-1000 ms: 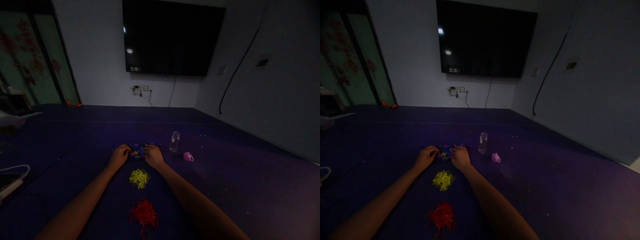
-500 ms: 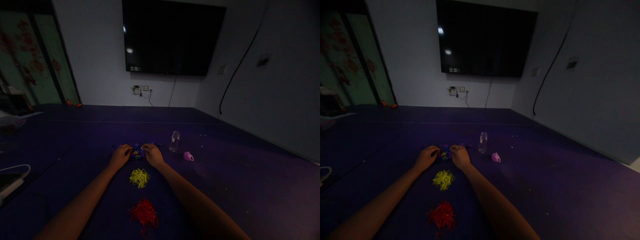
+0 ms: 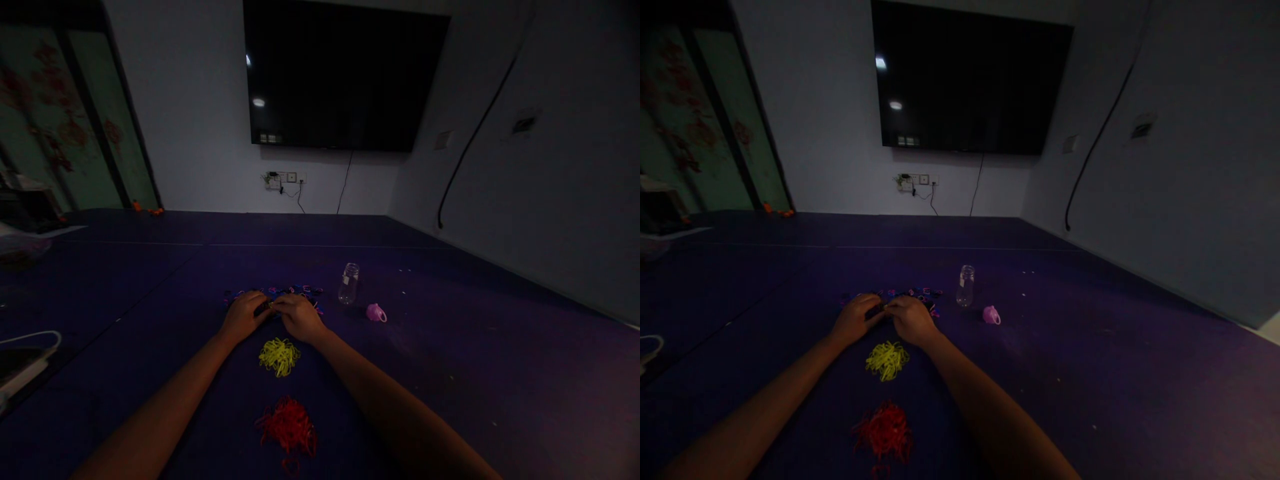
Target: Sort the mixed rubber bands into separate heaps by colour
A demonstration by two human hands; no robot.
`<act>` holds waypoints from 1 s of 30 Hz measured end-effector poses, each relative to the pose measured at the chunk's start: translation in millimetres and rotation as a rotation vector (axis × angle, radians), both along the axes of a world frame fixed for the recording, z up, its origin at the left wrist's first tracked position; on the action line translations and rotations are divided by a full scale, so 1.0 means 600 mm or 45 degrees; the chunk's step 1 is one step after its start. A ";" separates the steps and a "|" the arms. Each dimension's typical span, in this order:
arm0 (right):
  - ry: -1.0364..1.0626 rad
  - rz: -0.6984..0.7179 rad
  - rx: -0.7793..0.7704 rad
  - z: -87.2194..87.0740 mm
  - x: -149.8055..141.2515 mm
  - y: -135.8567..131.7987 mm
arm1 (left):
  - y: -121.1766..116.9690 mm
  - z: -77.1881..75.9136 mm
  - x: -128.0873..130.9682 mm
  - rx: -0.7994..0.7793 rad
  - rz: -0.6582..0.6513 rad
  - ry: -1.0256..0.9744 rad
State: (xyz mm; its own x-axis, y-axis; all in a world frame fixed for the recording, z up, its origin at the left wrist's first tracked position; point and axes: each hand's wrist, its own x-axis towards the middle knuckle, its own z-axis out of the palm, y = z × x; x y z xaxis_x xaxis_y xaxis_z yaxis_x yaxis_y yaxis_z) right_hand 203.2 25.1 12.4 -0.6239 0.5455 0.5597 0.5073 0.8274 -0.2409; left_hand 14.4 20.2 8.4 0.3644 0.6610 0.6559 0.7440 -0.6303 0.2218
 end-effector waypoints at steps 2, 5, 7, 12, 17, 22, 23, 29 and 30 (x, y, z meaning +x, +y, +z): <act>0.066 -0.022 -0.011 -0.001 -0.004 -0.004 | 0.001 0.000 -0.002 -0.034 -0.040 0.026; 0.203 -0.068 -0.087 -0.003 -0.010 -0.008 | 0.002 0.002 -0.003 -0.074 -0.091 0.029; 0.245 -0.081 -0.167 -0.003 -0.013 -0.011 | 0.002 0.004 -0.003 -0.090 -0.089 -0.011; 0.182 -0.085 -0.367 0.000 -0.015 -0.018 | 0.002 0.006 -0.003 -0.127 -0.063 -0.104; 0.128 -0.158 -0.355 0.000 -0.011 -0.019 | 0.004 0.005 -0.003 -0.115 -0.048 -0.080; 0.068 -0.266 -0.184 0.000 -0.006 -0.010 | 0.003 0.007 -0.001 -0.135 -0.033 0.023; 0.056 -0.248 -0.166 0.000 -0.006 -0.008 | 0.004 0.007 -0.001 -0.141 -0.025 0.046; -0.074 -0.162 -0.120 -0.002 -0.009 0.000 | 0.009 0.002 -0.003 -0.143 -0.003 0.086; -0.102 -0.186 -0.128 -0.002 -0.009 0.000 | 0.010 0.001 -0.003 -0.141 -0.004 0.082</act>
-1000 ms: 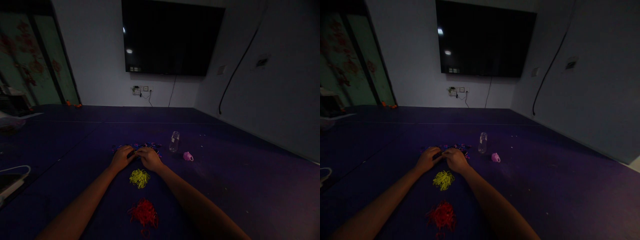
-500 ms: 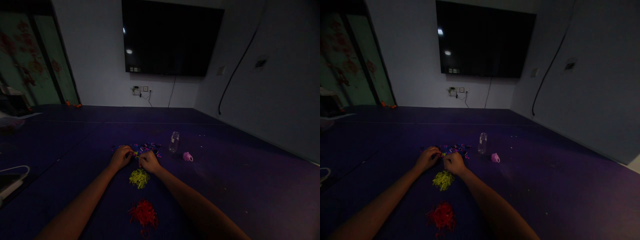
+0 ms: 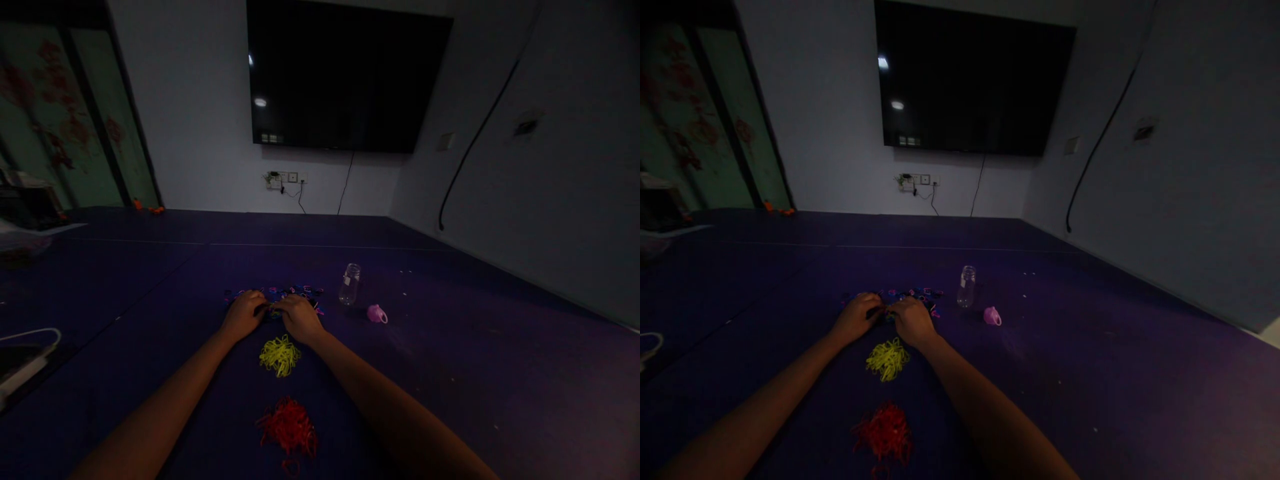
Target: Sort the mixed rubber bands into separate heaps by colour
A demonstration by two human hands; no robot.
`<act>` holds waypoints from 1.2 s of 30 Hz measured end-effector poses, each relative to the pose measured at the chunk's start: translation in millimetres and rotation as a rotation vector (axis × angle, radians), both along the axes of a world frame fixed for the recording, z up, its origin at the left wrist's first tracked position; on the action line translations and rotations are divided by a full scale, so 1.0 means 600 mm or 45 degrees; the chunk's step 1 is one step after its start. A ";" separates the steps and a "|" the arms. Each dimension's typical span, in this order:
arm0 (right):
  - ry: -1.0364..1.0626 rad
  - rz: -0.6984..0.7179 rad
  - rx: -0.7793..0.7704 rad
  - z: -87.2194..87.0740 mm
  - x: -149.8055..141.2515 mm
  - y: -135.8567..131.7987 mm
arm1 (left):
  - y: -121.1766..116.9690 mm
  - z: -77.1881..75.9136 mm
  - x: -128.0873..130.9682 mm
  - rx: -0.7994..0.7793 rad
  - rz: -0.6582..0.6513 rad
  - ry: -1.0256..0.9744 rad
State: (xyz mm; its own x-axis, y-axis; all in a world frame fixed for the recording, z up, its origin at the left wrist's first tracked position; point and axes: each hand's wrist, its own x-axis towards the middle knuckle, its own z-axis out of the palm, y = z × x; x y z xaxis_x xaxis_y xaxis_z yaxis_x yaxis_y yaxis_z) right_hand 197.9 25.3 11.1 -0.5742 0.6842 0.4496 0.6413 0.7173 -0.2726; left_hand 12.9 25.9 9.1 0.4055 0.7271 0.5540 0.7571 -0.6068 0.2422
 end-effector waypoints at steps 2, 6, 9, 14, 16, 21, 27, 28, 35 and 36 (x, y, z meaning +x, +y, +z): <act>-0.041 -0.051 -0.016 0.001 0.000 0.000 | 0.000 -0.001 0.000 0.002 0.001 -0.009; -0.074 -0.091 -0.034 0.003 0.000 -0.001 | 0.000 -0.001 0.001 0.004 -0.004 -0.027; -0.112 -0.093 -0.031 0.005 0.000 -0.004 | -0.001 -0.001 0.001 0.005 -0.004 -0.038; -0.136 -0.081 0.018 0.006 -0.002 -0.008 | 0.000 -0.002 0.000 -0.008 -0.009 -0.028; -0.131 -0.071 0.034 0.007 -0.003 -0.009 | 0.001 -0.002 -0.001 -0.017 -0.023 -0.019; -0.202 -0.054 0.048 0.010 -0.005 -0.013 | 0.003 -0.003 -0.003 -0.018 -0.041 -0.017; -0.266 -0.061 0.046 0.009 -0.004 -0.014 | 0.006 -0.005 -0.003 -0.009 -0.048 -0.015; -0.270 -0.060 0.042 0.009 -0.004 -0.014 | 0.006 -0.005 -0.003 -0.007 -0.046 -0.010; -0.292 -0.085 0.002 0.007 -0.004 -0.013 | 0.005 -0.003 -0.003 -0.025 -0.095 0.018; -0.291 -0.088 -0.004 0.006 -0.004 -0.013 | 0.005 -0.003 -0.003 -0.022 -0.093 0.015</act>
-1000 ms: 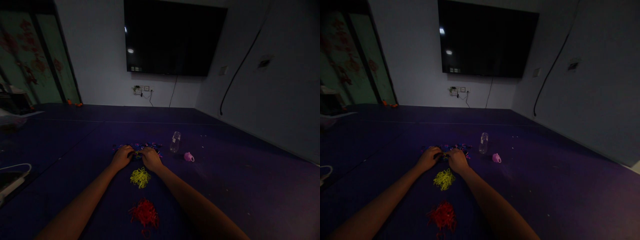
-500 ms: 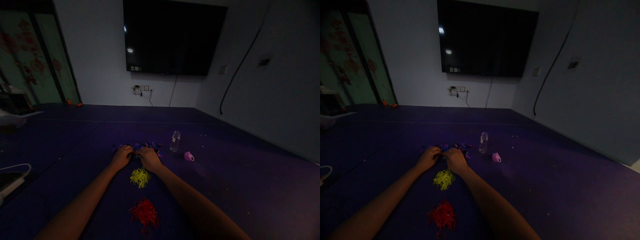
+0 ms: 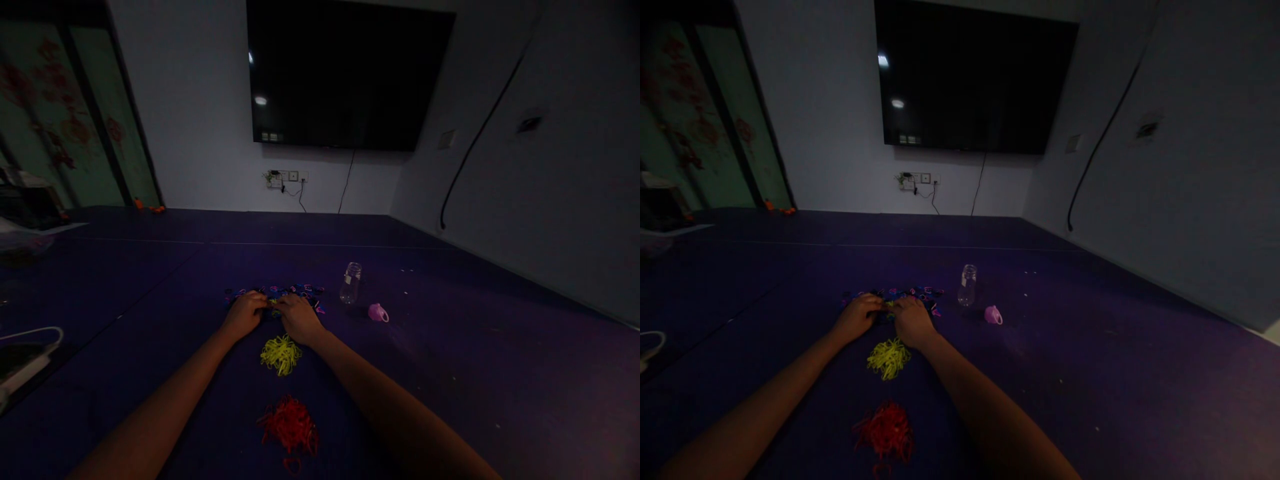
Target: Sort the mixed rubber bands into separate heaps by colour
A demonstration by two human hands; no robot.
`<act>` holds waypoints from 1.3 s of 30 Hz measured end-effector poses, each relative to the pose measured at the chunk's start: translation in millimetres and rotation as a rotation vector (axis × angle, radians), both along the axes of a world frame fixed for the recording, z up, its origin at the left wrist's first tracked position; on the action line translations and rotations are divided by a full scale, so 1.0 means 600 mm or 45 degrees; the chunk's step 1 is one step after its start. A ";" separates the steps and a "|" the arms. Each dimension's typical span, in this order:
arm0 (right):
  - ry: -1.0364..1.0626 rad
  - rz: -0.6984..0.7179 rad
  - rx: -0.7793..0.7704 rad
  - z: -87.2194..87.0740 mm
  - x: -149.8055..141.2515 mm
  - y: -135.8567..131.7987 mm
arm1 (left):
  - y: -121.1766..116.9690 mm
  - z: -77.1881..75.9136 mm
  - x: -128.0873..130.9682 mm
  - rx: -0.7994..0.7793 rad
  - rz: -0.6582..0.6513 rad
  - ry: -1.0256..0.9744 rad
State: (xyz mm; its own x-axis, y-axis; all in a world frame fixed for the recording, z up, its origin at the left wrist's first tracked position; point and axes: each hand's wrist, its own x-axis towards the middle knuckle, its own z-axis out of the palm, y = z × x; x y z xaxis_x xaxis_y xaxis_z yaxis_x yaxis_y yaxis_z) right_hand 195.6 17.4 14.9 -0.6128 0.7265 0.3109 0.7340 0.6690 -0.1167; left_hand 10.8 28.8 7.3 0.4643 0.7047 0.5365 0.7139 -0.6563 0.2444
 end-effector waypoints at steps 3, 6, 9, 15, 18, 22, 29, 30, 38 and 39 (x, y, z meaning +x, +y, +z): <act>0.019 0.003 -0.013 0.000 0.001 0.002 | -0.001 0.000 0.000 0.014 0.027 -0.015; 0.055 0.009 -0.028 -0.001 0.003 0.007 | -0.001 0.000 0.001 0.021 0.061 -0.024; 0.087 0.008 -0.038 -0.003 0.004 0.012 | -0.001 0.000 0.000 0.034 0.105 -0.046; 0.139 -0.024 -0.031 -0.008 0.005 0.018 | 0.000 -0.002 -0.001 0.067 0.188 -0.094; 0.174 -0.046 -0.032 -0.008 0.005 0.017 | 0.000 -0.002 -0.001 0.064 0.178 -0.099; 0.233 -0.102 -0.038 -0.005 0.007 0.016 | -0.002 0.000 0.001 0.062 0.151 -0.097; 0.282 0.007 -0.018 -0.006 0.009 0.018 | -0.004 0.002 0.003 0.059 0.148 -0.100; 0.273 0.030 -0.020 -0.007 0.009 0.019 | -0.004 0.002 0.003 0.061 0.149 -0.101; 0.111 0.036 -0.040 -0.014 0.007 0.022 | -0.004 0.001 0.003 0.065 0.152 -0.117; 0.106 0.036 -0.040 -0.014 0.007 0.023 | -0.004 0.001 0.003 0.064 0.153 -0.115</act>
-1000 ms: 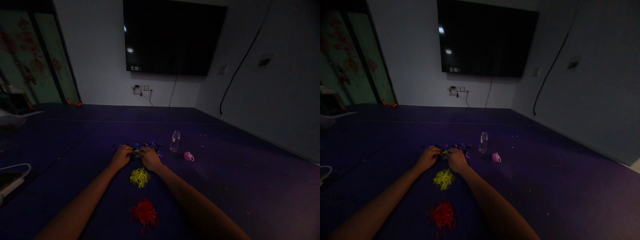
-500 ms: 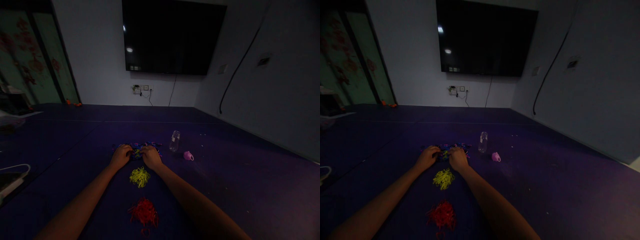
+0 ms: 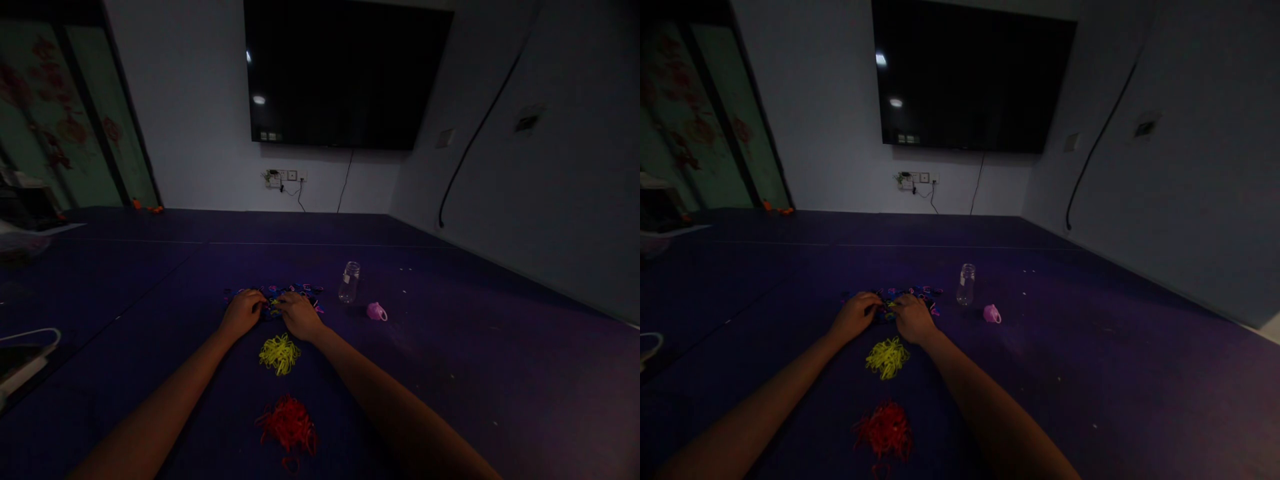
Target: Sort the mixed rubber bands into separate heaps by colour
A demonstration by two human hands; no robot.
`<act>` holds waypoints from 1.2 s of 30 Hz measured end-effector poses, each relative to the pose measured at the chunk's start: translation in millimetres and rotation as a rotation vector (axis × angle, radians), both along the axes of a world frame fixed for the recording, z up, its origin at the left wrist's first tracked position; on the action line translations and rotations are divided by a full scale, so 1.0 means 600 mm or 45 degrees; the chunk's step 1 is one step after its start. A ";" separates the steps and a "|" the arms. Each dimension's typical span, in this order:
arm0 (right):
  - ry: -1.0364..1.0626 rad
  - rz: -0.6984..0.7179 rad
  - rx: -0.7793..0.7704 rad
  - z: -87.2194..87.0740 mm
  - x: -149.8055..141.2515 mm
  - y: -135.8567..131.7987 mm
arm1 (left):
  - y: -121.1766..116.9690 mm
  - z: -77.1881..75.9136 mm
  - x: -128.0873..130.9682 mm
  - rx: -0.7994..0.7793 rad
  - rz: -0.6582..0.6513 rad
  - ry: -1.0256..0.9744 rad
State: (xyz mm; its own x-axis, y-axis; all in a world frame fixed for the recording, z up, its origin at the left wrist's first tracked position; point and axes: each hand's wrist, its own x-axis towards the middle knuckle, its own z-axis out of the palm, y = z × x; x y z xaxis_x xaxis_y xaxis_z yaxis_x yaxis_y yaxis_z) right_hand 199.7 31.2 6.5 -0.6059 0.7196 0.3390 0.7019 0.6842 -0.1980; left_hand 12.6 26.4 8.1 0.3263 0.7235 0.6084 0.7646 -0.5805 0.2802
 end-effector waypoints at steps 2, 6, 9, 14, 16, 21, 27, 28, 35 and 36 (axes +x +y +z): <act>-0.001 0.002 -0.001 0.000 0.001 0.002 | 0.000 0.001 0.000 -0.007 0.002 0.005; 0.042 0.038 0.003 -0.003 0.002 0.006 | -0.001 0.001 0.001 -0.019 -0.003 -0.001; 0.121 0.065 0.004 -0.009 0.003 0.013 | 0.001 0.000 0.000 -0.022 -0.013 -0.009; 0.346 0.127 -0.016 -0.018 0.005 0.028 | 0.001 -0.002 0.001 -0.025 -0.034 -0.002; 0.446 0.152 -0.059 -0.022 0.006 0.034 | -0.001 0.000 0.002 -0.024 -0.036 -0.001; 0.565 0.217 -0.121 -0.026 0.006 0.042 | -0.007 0.005 0.005 0.001 -0.046 -0.003; 0.504 0.340 -0.052 -0.020 0.003 0.030 | -0.008 0.007 0.006 0.006 -0.055 0.023; 0.489 0.351 -0.044 -0.017 0.003 0.028 | -0.008 0.007 0.006 0.008 -0.059 0.028; 0.446 0.355 -0.041 -0.011 0.003 0.023 | -0.008 0.009 0.007 0.028 -0.121 0.012; 0.462 0.365 -0.032 -0.013 0.002 0.023 | -0.008 0.008 0.007 0.031 -0.126 0.010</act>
